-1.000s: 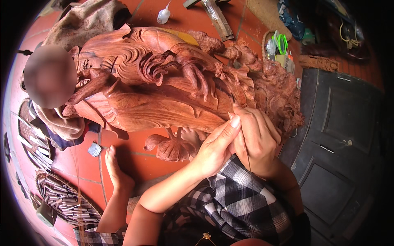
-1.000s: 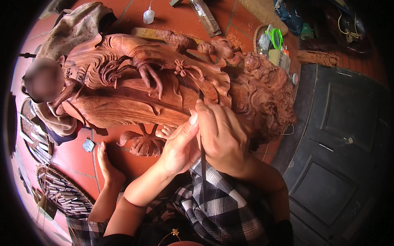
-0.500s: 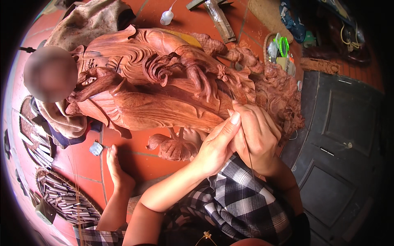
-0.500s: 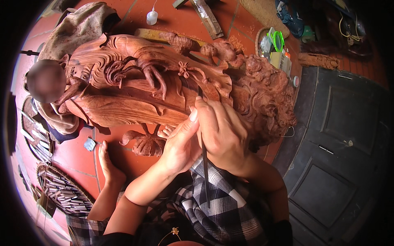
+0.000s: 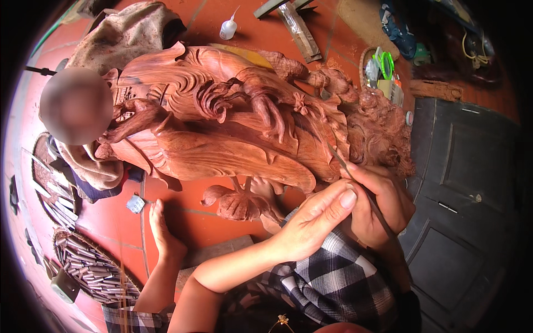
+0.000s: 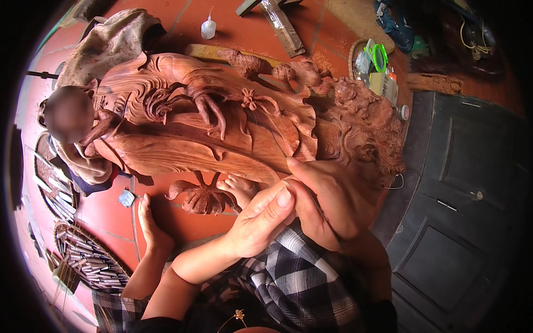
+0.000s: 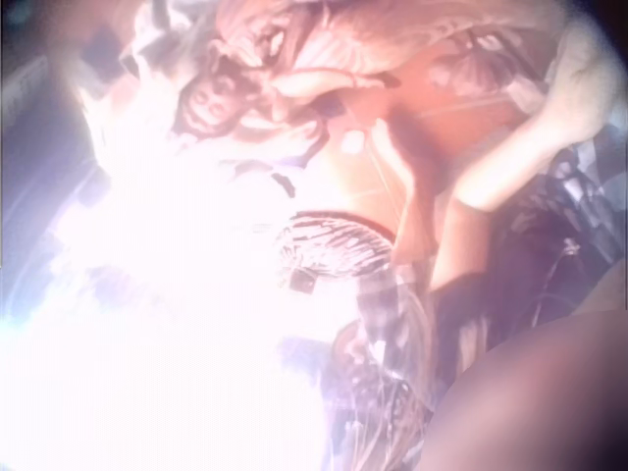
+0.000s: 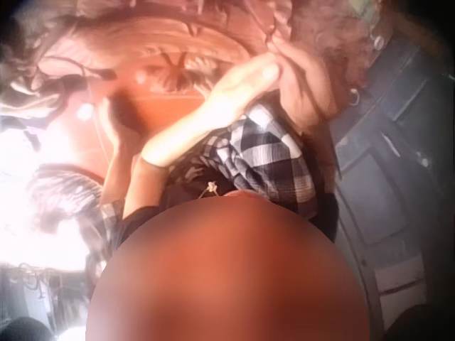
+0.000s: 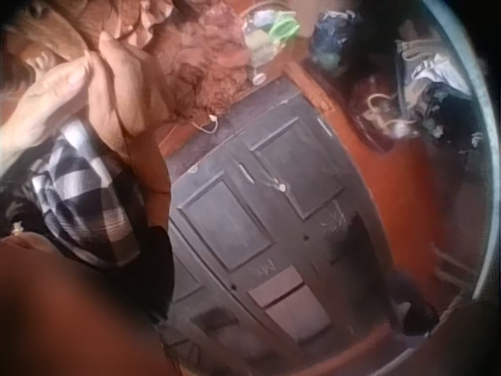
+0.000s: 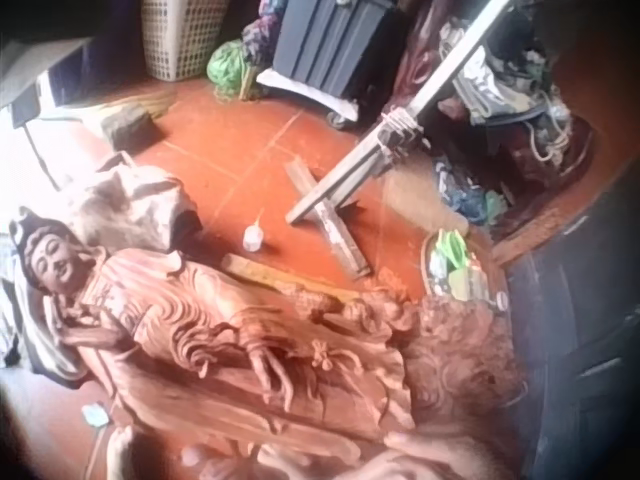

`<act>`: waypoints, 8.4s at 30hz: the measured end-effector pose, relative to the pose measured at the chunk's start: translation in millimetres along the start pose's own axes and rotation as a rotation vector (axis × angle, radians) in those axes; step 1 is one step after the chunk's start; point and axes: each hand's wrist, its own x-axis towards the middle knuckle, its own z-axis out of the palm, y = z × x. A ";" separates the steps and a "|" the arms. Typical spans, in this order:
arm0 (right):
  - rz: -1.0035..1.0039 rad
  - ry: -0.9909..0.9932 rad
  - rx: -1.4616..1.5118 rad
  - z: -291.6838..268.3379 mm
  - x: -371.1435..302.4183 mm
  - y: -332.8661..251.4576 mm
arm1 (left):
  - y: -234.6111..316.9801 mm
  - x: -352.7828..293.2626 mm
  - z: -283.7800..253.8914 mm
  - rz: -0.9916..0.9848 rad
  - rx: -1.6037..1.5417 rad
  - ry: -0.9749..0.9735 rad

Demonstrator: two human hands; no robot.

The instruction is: The person is carving a wooden sculpture of a figure, using various hand tools to refine details on the face, hair, and clothing. They switch between different carving tools and occasionally wipe the sculpture with a cloth.

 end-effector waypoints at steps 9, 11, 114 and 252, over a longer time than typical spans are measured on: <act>0.096 -0.018 0.223 3.4 6.5 3.7 | 7.1 -10.6 8.2 -0.026 -0.024 0.117; 0.184 -0.009 0.288 11.2 3.7 -0.4 | 4.3 -11.0 3.6 -0.025 -0.064 0.143; -0.192 0.367 0.097 38.1 -9.4 31.5 | 31.4 -16.1 40.3 -0.090 0.379 0.384; -0.063 0.127 0.455 67.3 1.2 47.7 | -1.6 6.9 -1.8 -0.005 -0.149 0.395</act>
